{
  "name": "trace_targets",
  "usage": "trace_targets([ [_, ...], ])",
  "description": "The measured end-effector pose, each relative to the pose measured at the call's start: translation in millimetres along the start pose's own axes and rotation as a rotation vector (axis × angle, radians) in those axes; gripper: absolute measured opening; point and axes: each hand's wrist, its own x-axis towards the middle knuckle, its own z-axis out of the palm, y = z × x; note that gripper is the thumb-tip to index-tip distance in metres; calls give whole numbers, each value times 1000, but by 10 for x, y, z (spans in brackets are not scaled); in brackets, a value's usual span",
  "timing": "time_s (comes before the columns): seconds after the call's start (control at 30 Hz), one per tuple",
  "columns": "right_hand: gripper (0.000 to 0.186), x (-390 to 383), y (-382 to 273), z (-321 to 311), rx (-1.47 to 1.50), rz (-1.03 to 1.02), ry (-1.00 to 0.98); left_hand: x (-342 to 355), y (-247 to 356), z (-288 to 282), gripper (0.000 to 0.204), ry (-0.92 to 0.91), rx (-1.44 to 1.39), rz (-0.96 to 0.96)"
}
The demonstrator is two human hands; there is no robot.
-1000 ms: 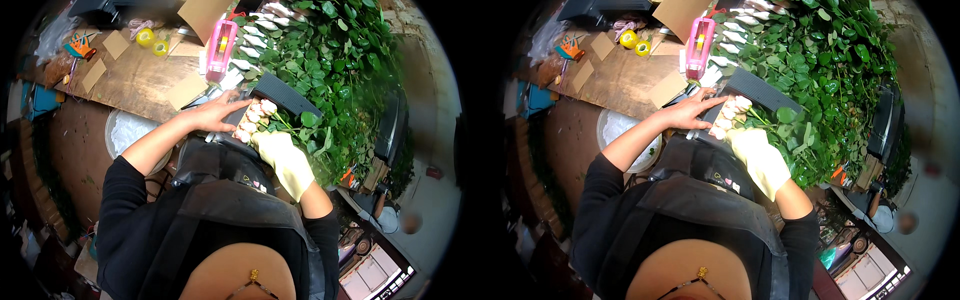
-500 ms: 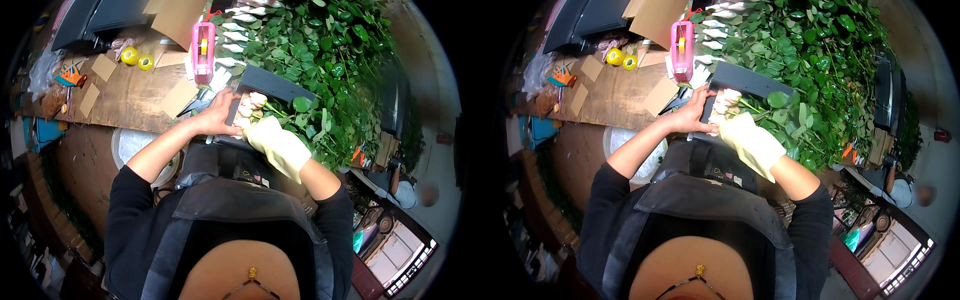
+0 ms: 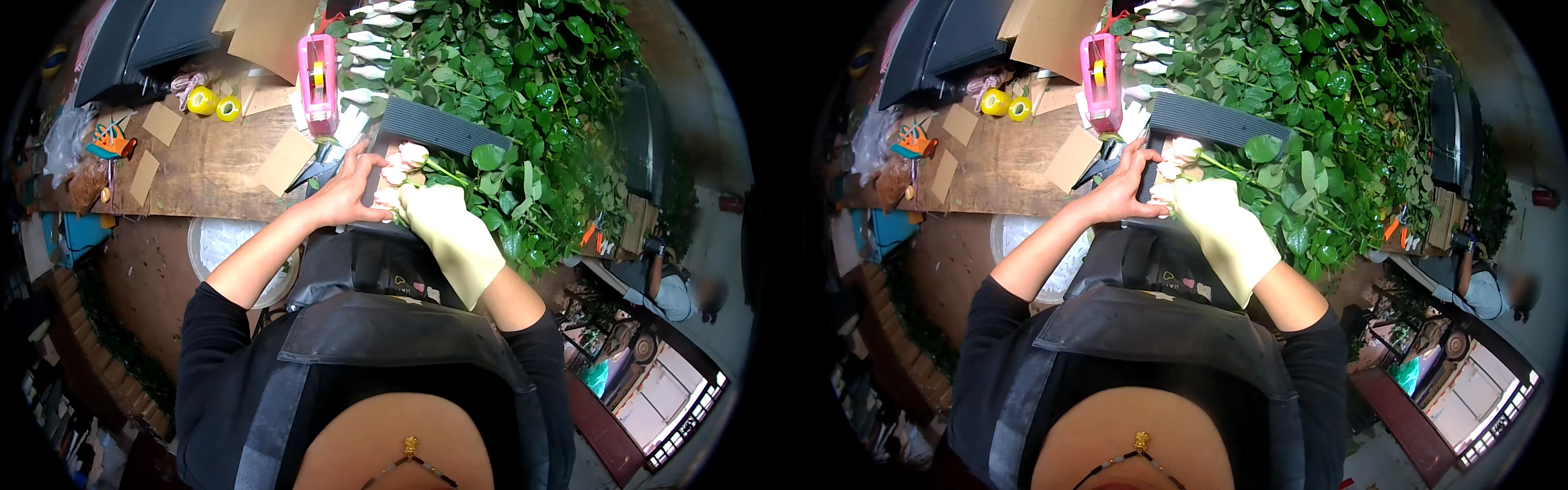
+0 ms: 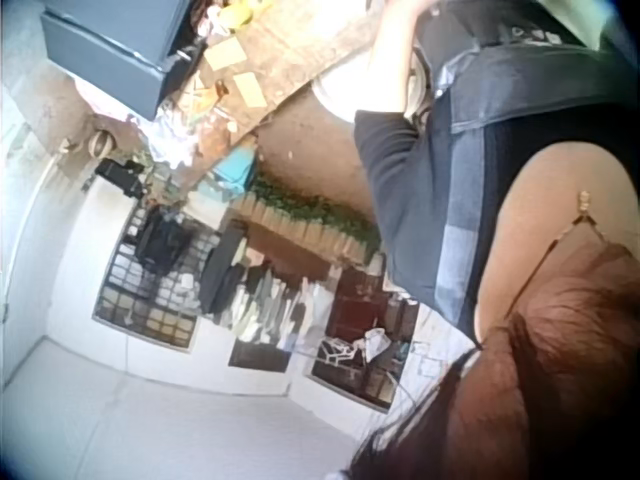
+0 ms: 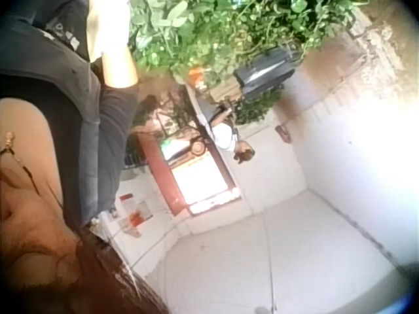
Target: The person arranges white flowers and green leaves into a black rectangular tray. They use shears to trim stems and adjust the placement of the foliage to fit within the container. The person wears yellow gloves and works at a wooden table cluttered with floral supplies.
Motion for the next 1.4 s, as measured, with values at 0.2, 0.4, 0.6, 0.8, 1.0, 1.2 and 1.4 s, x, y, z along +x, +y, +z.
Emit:
trace_targets([
  [0.2,25,-64,-78,-266,-40,-14,-27,61,-14,67,84,122,-43,-26],
  [0.4,12,52,58,-77,62,252,274,-52,-1,164,75,300,-4,54],
  [0.6,9,146,185,44,63,9,240,-52,-56,177,69,288,-5,62],
  [0.8,10,162,120,3,122,-26,232,46,-145,211,61,173,-216,-19],
  [1.0,20,190,60,117,0,35,198,112,-66,211,61,152,-213,-63],
  [1.2,20,182,23,12,8,85,91,146,-126,250,43,232,-301,-75],
  [1.4,43,-212,118,107,-86,236,72,116,-102,262,35,297,-311,-61],
])
